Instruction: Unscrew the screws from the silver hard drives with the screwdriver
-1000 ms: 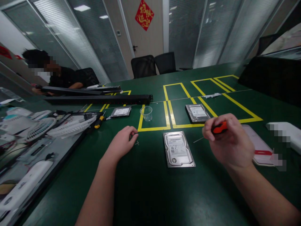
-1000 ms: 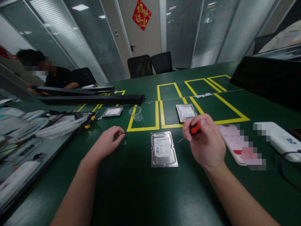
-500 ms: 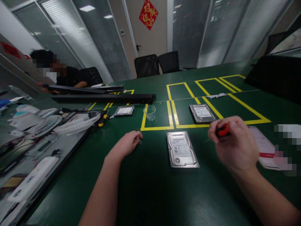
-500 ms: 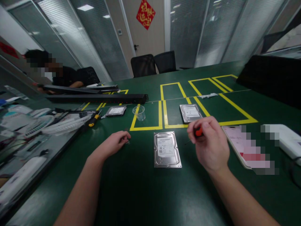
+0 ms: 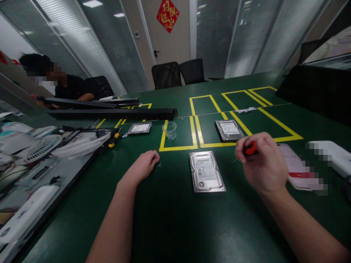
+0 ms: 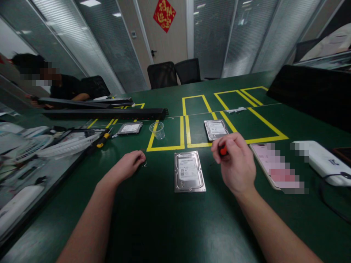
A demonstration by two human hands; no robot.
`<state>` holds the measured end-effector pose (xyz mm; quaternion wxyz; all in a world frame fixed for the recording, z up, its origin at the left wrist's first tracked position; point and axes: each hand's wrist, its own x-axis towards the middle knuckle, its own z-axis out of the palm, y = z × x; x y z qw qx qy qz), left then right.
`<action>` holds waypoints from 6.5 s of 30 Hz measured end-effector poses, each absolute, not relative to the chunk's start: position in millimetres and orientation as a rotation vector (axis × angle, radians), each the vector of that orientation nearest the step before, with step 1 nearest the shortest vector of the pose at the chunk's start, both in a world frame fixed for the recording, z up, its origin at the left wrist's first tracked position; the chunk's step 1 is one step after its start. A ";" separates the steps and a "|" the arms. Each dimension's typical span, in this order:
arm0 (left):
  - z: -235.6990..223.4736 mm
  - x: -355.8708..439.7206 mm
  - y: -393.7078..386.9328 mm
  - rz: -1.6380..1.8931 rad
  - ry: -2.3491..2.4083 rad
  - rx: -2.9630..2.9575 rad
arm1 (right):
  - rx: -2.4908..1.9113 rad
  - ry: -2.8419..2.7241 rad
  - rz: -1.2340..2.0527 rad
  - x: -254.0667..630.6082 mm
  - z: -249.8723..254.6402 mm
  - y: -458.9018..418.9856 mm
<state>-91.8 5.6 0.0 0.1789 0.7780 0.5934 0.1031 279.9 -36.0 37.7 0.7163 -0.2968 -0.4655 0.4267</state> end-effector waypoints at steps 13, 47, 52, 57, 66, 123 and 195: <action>3.4 -88.6 3.5 0.343 1.713 2.157 | -0.656 -1.031 0.953 279.8 37.9 -35.8; -1.7 -89.5 8.0 0.289 1.780 2.210 | -0.654 -1.055 0.933 279.1 38.5 -36.1; -1.9 -87.3 8.6 0.296 1.810 2.186 | -0.651 -1.058 0.938 279.4 38.2 -36.1; -1.5 -84.6 9.1 0.254 1.825 2.182 | -0.654 -1.051 0.939 279.5 39.4 -36.8; 5.9 -75.6 6.7 0.145 1.925 2.181 | -0.645 -1.063 0.933 280.4 36.7 -34.5; -2.6 18.4 -87.3 0.577 1.172 1.804 | -0.713 -1.082 0.894 287.9 37.9 -33.7; -5.9 7.3 -81.8 0.682 1.037 1.843 | -0.404 -1.173 1.446 199.4 33.2 -80.0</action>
